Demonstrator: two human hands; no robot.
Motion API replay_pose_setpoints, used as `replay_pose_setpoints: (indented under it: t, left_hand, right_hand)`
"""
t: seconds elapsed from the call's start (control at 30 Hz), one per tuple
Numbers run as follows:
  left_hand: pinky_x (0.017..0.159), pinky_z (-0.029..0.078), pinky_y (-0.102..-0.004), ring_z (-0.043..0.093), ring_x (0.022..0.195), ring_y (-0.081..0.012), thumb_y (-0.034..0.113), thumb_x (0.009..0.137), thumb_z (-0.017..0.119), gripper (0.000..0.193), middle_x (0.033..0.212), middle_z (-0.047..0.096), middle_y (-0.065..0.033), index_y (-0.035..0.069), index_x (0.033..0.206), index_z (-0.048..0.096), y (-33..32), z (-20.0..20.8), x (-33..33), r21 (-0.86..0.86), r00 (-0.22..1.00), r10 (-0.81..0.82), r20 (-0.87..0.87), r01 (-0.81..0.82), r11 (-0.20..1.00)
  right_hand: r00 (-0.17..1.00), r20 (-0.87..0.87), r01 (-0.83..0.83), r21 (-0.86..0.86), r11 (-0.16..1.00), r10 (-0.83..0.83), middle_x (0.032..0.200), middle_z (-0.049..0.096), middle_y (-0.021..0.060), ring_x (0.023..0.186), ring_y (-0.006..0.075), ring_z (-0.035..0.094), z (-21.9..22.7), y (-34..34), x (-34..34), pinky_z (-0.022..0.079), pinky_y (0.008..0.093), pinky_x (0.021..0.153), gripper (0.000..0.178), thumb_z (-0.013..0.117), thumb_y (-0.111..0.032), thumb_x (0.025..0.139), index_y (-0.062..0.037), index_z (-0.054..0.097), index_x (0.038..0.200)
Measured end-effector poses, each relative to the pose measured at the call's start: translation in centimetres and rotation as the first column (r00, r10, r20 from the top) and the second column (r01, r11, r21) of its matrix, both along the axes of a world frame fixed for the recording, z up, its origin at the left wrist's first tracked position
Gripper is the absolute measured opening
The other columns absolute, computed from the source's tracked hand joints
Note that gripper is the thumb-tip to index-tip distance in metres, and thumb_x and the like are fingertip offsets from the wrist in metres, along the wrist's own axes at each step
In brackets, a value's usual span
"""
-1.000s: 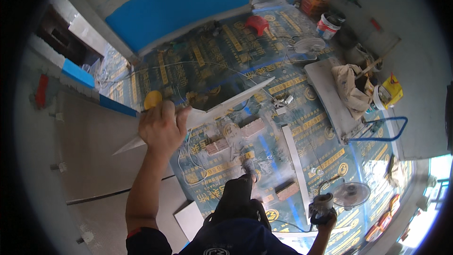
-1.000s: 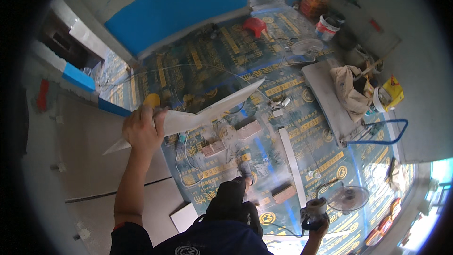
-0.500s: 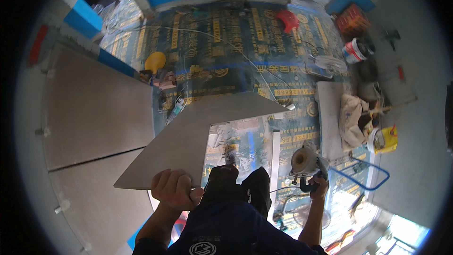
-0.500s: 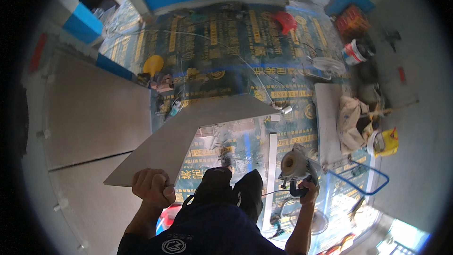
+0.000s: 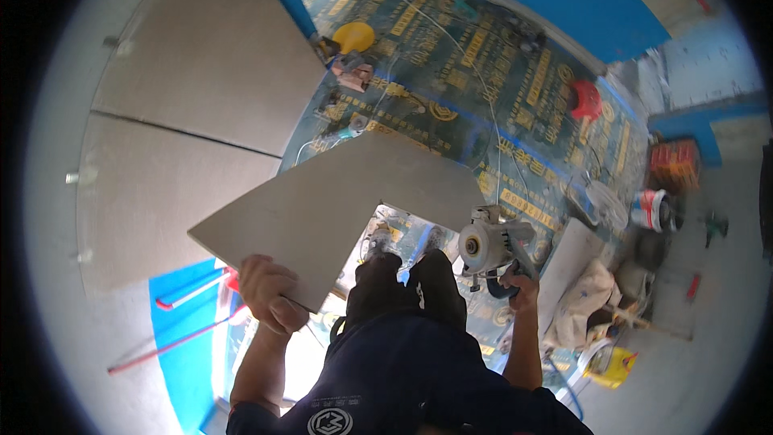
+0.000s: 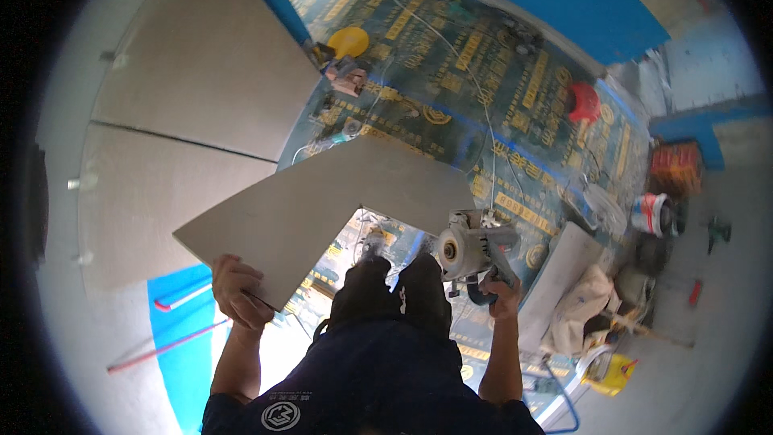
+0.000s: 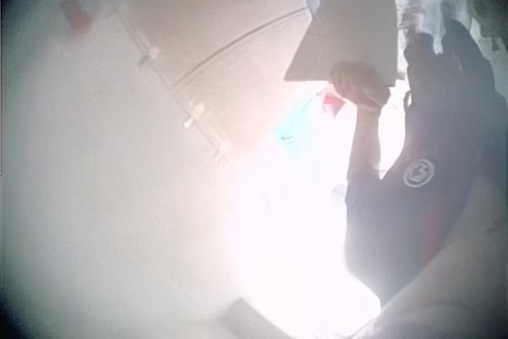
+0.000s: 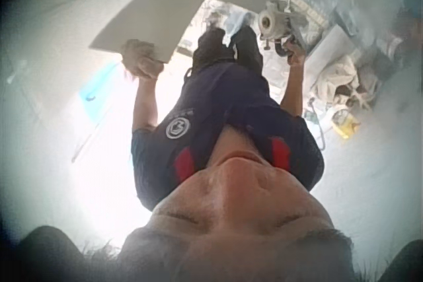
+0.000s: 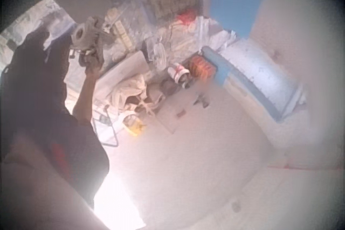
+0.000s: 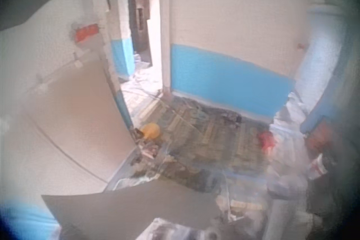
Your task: The person uses a hand-held circular saw to cut a rectangular piece from a tile, removes the cut piece by hand, and then picks up the remaining L-shaped tile.
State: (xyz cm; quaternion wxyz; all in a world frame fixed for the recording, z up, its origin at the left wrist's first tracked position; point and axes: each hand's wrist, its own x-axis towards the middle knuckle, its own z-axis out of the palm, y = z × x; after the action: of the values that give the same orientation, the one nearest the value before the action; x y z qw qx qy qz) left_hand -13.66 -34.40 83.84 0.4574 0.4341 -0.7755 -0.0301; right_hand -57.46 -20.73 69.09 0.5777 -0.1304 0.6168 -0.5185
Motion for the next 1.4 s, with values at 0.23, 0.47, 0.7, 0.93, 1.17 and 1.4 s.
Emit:
replay_pose_setpoints:
  t: [0.23, 0.47, 0.7, 0.93, 1.17, 1.4]
  left_hand:
    - [0.099, 0.036, -0.0522, 0.056, 0.103, -0.0353, 0.032, 0.099, 0.029, 0.039, 0.096, 0.059, -0.0184, 0.004, 0.089, 0.053, 1.1, -0.1, 0.0, -0.074, 0.936, 0.342, 0.09, -0.336, 0.939]
    - [0.102, 0.036, -0.0523, 0.053, 0.114, -0.0382, 0.018, 0.094, 0.041, 0.025, 0.103, 0.061, -0.0174, -0.002, 0.096, 0.055, 0.9, -1.5, 0.0, -0.064, 0.925, 0.373, 0.065, -0.37, 0.927]
    - [0.103, 0.034, -0.0515, 0.055, 0.109, -0.0404, 0.009, 0.084, 0.048, 0.017, 0.095, 0.063, -0.0162, -0.002, 0.087, 0.06, 1.6, -1.5, 0.4, -0.083, 0.91, 0.348, 0.226, -0.338, 0.937]
    - [0.102, 0.035, -0.0435, 0.053, 0.112, -0.0343, 0.009, 0.079, 0.052, 0.015, 0.103, 0.065, -0.0145, 0.002, 0.086, 0.065, 1.0, -1.7, 0.0, 0.005, 0.906, 0.413, 0.088, -0.415, 0.91]
    - [0.103, 0.036, -0.041, 0.053, 0.115, -0.0316, 0.022, 0.083, 0.054, 0.024, 0.113, 0.065, -0.0123, 0.004, 0.092, 0.068, 2.4, -1.8, 0.1, 0.102, 0.864, 0.495, -0.091, -0.486, 0.868]
    - [0.101, 0.037, -0.0388, 0.053, 0.112, -0.0284, 0.018, 0.081, 0.061, 0.014, 0.108, 0.067, -0.0063, 0.008, 0.085, 0.069, 2.3, -2.1, -1.4, 0.144, 0.799, 0.544, -0.257, -0.525, 0.839]
  right_hand:
    - [0.993, 0.088, -0.07, -0.044, 0.997, 0.073, 0.065, 0.049, 0.0062, 0.055, 0.0169, 0.048, 2.1, -0.9, -0.3, 0.045, 0.0326, 0.059, 0.065, 0.06, -0.007, 0.058, 0.0068, 0.051, 0.121]
    - [0.996, 0.024, -0.083, 0.048, 0.995, 0.082, 0.069, 0.048, 0.0056, 0.058, 0.0194, 0.05, -0.3, 2.8, -1.6, 0.049, 0.035, 0.063, 0.079, 0.053, -0.011, 0.059, 0.0057, 0.041, 0.136]
    - [0.987, 0.161, 0.007, -0.141, 0.99, 0.016, 0.069, 0.051, 0.0075, 0.06, 0.0207, 0.052, 1.6, 5.1, -1.0, 0.047, 0.0324, 0.059, 0.048, 0.055, -0.005, 0.058, 0.0032, 0.054, 0.106]
    - [0.995, 0.034, 0.095, -0.172, 0.981, -0.09, 0.073, 0.05, 0.005, 0.067, 0.0206, 0.051, 3.3, 8.0, -6.5, 0.048, 0.0397, 0.071, 0.029, 0.059, -0.014, 0.067, -0.0045, 0.053, 0.094]
    - [0.99, -0.048, 0.12, -0.192, 0.974, -0.131, 0.073, 0.05, 0.0026, 0.063, 0.0175, 0.05, 7.7, 7.5, -8.7, 0.049, 0.0368, 0.066, 0.024, 0.057, -0.01, 0.072, -0.0068, 0.054, 0.095]
    - [0.995, -0.064, -0.084, -0.237, 0.968, 0.071, 0.071, 0.048, 0.0016, 0.061, 0.0171, 0.049, 11.7, 3.9, -10.6, 0.048, 0.036, 0.062, 0.022, 0.056, -0.009, 0.073, -0.0065, 0.055, 0.096]
